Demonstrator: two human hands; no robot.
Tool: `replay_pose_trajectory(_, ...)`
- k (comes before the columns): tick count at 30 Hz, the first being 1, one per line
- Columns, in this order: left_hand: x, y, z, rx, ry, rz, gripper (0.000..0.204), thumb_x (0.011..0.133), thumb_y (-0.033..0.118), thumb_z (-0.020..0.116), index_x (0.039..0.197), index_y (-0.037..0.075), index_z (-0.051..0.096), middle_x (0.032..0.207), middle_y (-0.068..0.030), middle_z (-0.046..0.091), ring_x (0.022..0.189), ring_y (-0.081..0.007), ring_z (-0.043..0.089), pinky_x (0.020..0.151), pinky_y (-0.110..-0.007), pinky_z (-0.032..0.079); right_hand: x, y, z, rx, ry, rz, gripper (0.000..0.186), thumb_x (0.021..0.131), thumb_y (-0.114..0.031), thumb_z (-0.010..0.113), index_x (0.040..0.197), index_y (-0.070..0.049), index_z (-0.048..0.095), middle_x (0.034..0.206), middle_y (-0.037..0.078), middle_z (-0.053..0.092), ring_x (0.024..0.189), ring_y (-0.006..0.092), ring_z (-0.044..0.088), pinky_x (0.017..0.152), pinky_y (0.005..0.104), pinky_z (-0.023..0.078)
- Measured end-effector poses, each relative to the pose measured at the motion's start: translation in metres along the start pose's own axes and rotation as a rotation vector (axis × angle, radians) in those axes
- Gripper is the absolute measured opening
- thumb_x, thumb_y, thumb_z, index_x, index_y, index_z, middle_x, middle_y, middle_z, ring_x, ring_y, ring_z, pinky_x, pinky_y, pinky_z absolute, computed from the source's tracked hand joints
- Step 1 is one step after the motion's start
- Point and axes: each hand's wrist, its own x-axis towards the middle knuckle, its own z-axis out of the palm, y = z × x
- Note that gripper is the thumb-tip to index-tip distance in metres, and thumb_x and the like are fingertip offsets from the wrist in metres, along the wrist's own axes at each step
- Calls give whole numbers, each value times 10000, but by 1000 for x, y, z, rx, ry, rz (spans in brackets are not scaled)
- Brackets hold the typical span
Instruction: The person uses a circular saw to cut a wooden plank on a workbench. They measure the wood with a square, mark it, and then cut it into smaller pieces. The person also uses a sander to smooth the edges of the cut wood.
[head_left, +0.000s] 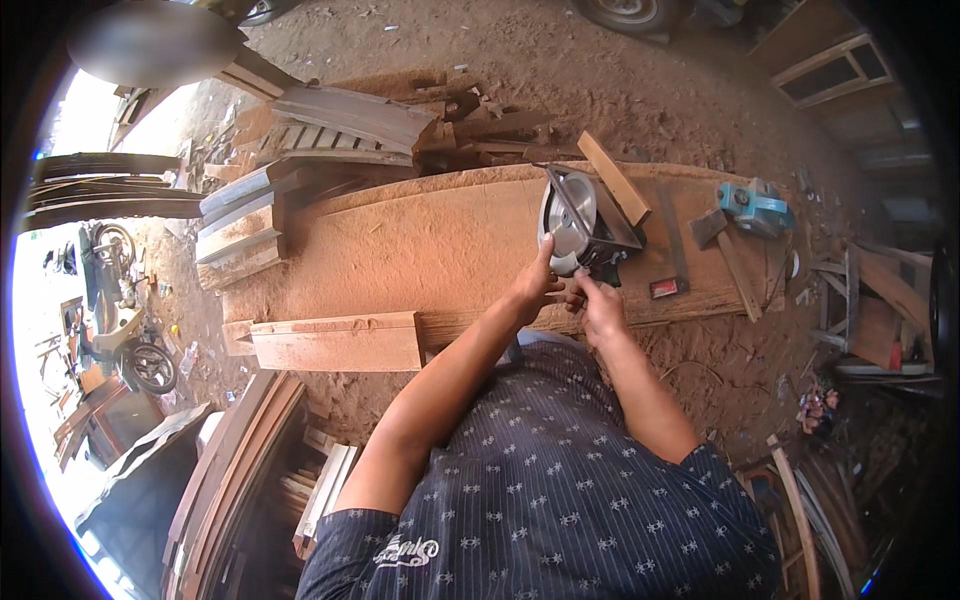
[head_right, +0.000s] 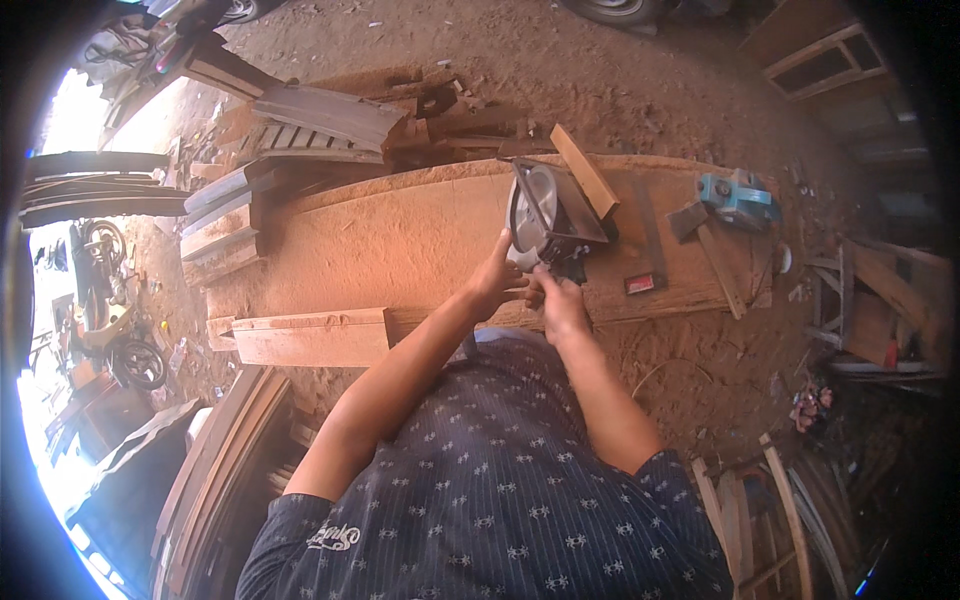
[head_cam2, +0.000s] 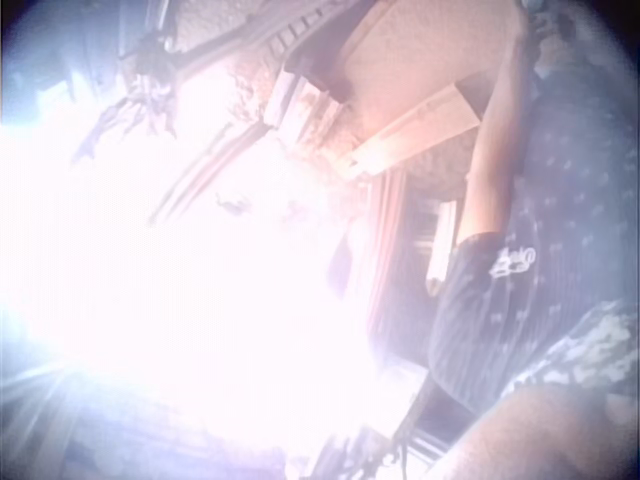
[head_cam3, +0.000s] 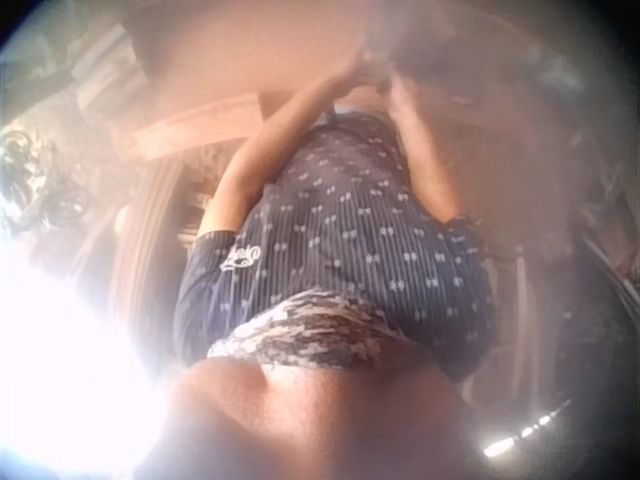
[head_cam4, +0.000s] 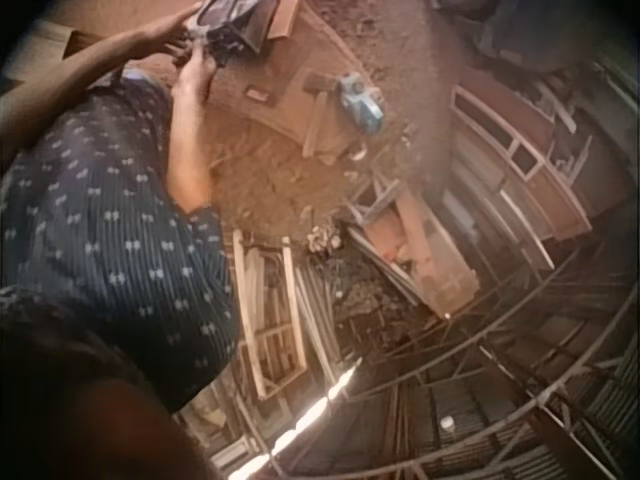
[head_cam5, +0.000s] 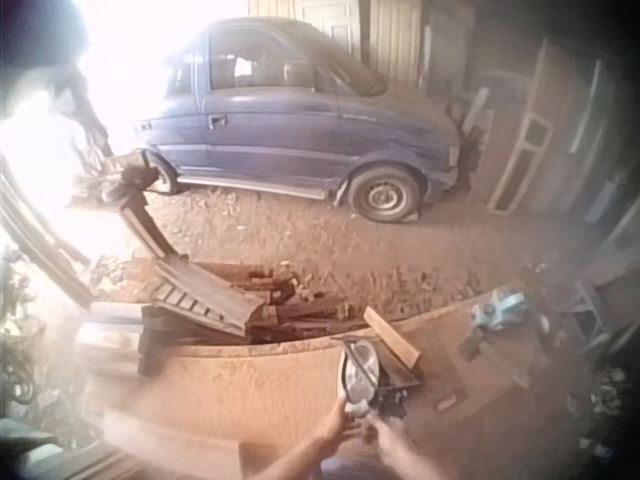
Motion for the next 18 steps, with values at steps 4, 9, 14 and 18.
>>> replay_pose_trajectory(4,2,13,6,107,-83,-8,1116,856,835,365,1487,-83,293,1506,-308,325,1388,-402,349,1132,-503,312,-7,-2,-5,-1229,170,-1050,162,918,-107,642,973,5,539,883,168,588,763,330,622,682,433,518)
replay_pose_trajectory(9,18,20,16,93,-158,25,1026,817,816,493,1501,58,386,1524,-247,353,1407,-381,338,1141,-517,283,-10,-1,-11,-735,77,-719,148,919,-107,653,939,1,553,844,135,597,717,284,610,629,388,492)
replay_pose_trajectory(14,28,16,24,240,8,27,999,803,792,548,1481,68,429,1475,-201,435,1373,-360,386,1128,-504,293,-10,-2,-12,41,-44,-5,140,951,-117,654,905,-31,552,701,15,569,569,109,550,530,302,460)
replay_pose_trajectory(18,6,27,34,279,49,0,983,793,779,571,1448,52,474,1401,-188,514,1306,-362,462,1092,-513,327,3,10,-14,-639,109,-574,169,917,-148,680,914,-23,567,790,83,635,698,239,617,627,367,464)
